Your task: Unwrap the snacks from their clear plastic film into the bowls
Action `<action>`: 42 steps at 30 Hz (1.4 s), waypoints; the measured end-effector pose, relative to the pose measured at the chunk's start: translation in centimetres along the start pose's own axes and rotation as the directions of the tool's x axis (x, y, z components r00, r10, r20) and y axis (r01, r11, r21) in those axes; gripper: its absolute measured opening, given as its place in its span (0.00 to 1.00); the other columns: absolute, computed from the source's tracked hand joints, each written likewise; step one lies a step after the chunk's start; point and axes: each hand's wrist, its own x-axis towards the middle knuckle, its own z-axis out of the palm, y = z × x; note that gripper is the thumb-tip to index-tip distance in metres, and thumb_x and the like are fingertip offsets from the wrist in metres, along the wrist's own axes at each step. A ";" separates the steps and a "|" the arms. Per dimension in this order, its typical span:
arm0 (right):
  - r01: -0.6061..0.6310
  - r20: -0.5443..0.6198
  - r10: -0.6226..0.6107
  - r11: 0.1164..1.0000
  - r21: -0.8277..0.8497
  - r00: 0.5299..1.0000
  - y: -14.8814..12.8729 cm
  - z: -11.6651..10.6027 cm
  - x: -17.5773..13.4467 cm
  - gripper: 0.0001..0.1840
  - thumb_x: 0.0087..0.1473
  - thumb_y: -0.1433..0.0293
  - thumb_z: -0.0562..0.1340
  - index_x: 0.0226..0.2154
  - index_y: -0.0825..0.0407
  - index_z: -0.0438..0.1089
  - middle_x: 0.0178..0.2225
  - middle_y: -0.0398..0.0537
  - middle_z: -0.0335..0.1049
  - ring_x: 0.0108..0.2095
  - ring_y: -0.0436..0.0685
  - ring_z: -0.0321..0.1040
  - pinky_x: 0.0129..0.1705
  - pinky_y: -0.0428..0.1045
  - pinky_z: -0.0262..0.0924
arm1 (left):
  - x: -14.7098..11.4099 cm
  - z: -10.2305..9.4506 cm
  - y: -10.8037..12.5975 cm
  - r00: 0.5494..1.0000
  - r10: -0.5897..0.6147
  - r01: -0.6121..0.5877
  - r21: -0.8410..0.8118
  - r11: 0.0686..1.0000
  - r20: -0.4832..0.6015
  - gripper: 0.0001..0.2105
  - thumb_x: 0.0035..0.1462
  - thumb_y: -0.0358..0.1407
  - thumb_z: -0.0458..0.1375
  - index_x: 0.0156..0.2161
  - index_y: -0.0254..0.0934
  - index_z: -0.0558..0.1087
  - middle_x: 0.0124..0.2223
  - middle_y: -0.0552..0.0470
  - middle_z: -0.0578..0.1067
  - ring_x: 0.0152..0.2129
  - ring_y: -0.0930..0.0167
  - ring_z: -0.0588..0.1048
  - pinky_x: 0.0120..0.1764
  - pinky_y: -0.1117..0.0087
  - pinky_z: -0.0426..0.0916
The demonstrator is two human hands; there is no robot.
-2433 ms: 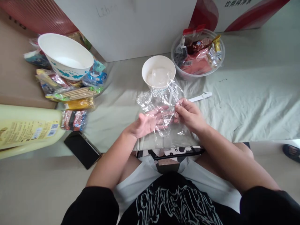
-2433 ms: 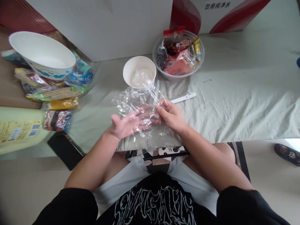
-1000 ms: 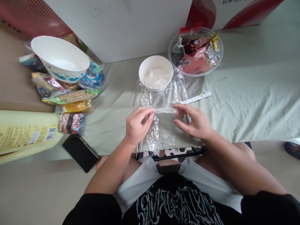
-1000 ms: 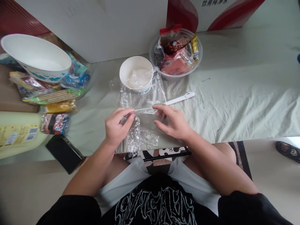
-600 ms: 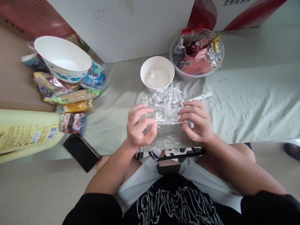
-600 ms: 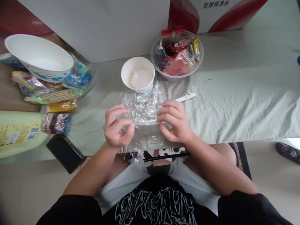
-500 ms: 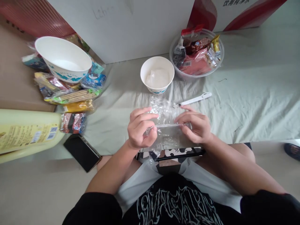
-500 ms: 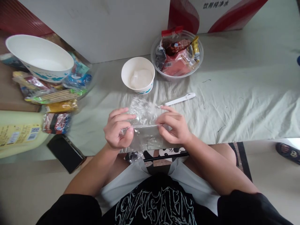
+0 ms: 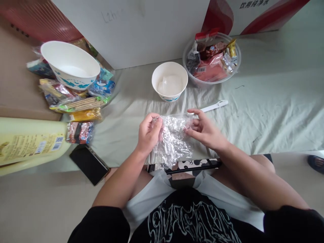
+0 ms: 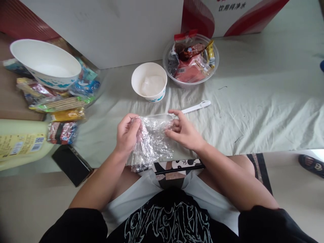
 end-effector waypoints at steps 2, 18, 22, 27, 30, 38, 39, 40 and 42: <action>0.043 -0.069 -0.043 0.999 -0.011 0.997 0.0 0.2 -0.1 0.32 0.54 0.64 0.70 0.56 0.46 0.55 0.34 0.38 0.66 0.28 0.47 0.69 0.34 0.47 0.70 | 0.3 -0.1 0.0 0.998 0.017 -0.021 -0.085 0.996 -0.056 0.14 0.58 0.47 0.64 0.39 0.43 0.67 0.23 0.61 0.70 0.11 0.79 0.63 0.15 0.74 0.58; 0.087 -0.086 -0.125 0.932 -0.351 0.988 -0.7 0.1 -0.4 0.10 0.56 0.62 0.66 0.35 0.50 0.67 0.26 0.40 0.65 0.27 0.49 0.61 0.29 0.48 0.58 | 0.3 0.6 0.8 0.927 -0.347 0.367 -0.148 0.918 0.145 0.14 0.44 0.40 0.67 0.35 0.37 0.71 0.29 0.53 0.81 0.24 0.69 0.79 0.27 0.69 0.73; 0.091 -0.092 -0.145 0.894 -0.440 0.985 -1.1 0.1 -0.7 0.10 0.61 0.64 0.61 0.30 0.50 0.64 0.21 0.39 0.66 0.22 0.47 0.61 0.26 0.47 0.56 | 0.2 0.2 0.6 0.949 -0.265 0.273 -0.028 0.962 0.172 0.14 0.49 0.41 0.66 0.36 0.37 0.70 0.23 0.59 0.75 0.18 0.74 0.74 0.23 0.73 0.70; 0.115 -0.115 -0.138 0.975 -0.188 0.984 -0.9 0.1 -0.5 0.13 0.63 0.57 0.62 0.36 0.48 0.63 0.19 0.35 0.66 0.18 0.47 0.62 0.21 0.45 0.57 | 0.3 -0.4 0.8 0.930 -0.251 0.275 -0.056 0.960 0.270 0.16 0.50 0.40 0.69 0.40 0.38 0.70 0.19 0.64 0.67 0.14 0.78 0.65 0.18 0.77 0.62; 0.200 -0.106 -0.217 0.968 -0.151 0.970 -0.9 0.1 -0.3 0.16 0.62 0.54 0.63 0.35 0.49 0.67 0.19 0.36 0.65 0.18 0.47 0.61 0.21 0.45 0.56 | 0.6 -0.7 1.0 0.943 -0.211 0.263 -0.191 0.946 0.256 0.16 0.46 0.39 0.71 0.38 0.39 0.72 0.20 0.63 0.68 0.15 0.80 0.64 0.19 0.78 0.61; 0.207 -0.106 -0.234 0.955 -0.213 0.966 -1.2 -0.6 -0.8 0.12 0.60 0.61 0.60 0.33 0.49 0.76 0.29 0.44 0.73 0.28 0.53 0.66 0.32 0.50 0.60 | 1.0 -0.8 0.8 0.967 -0.052 0.107 -0.214 0.971 0.248 0.11 0.48 0.41 0.70 0.27 0.37 0.75 0.26 0.55 0.72 0.21 0.76 0.67 0.25 0.73 0.61; 0.214 -0.116 -0.243 0.952 -0.217 0.963 -1.1 -0.7 -0.8 0.15 0.60 0.60 0.58 0.32 0.49 0.77 0.29 0.45 0.73 0.29 0.53 0.66 0.32 0.50 0.60 | 1.0 -0.8 0.6 0.966 -0.043 0.091 -0.181 0.979 0.254 0.10 0.50 0.41 0.68 0.26 0.37 0.75 0.27 0.54 0.72 0.22 0.75 0.67 0.26 0.72 0.61; 0.224 -0.127 -0.255 0.950 -0.217 0.959 -1.0 -0.8 -0.8 0.19 0.61 0.58 0.56 0.31 0.50 0.77 0.29 0.46 0.73 0.28 0.54 0.66 0.32 0.51 0.59 | 1.0 -0.9 0.4 0.963 -0.035 0.077 -0.150 0.986 0.266 0.10 0.52 0.41 0.65 0.27 0.37 0.76 0.28 0.52 0.73 0.23 0.74 0.68 0.27 0.71 0.61; 0.249 -0.145 -0.284 0.942 -0.224 0.948 -0.9 -0.8 -0.7 0.26 0.64 0.54 0.53 0.27 0.51 0.76 0.26 0.47 0.72 0.27 0.54 0.64 0.30 0.51 0.56 | 1.0 -1.0 0.1 0.953 -0.010 0.042 -0.099 0.994 0.303 0.14 0.57 0.44 0.59 0.27 0.36 0.76 0.29 0.50 0.74 0.24 0.72 0.68 0.27 0.68 0.60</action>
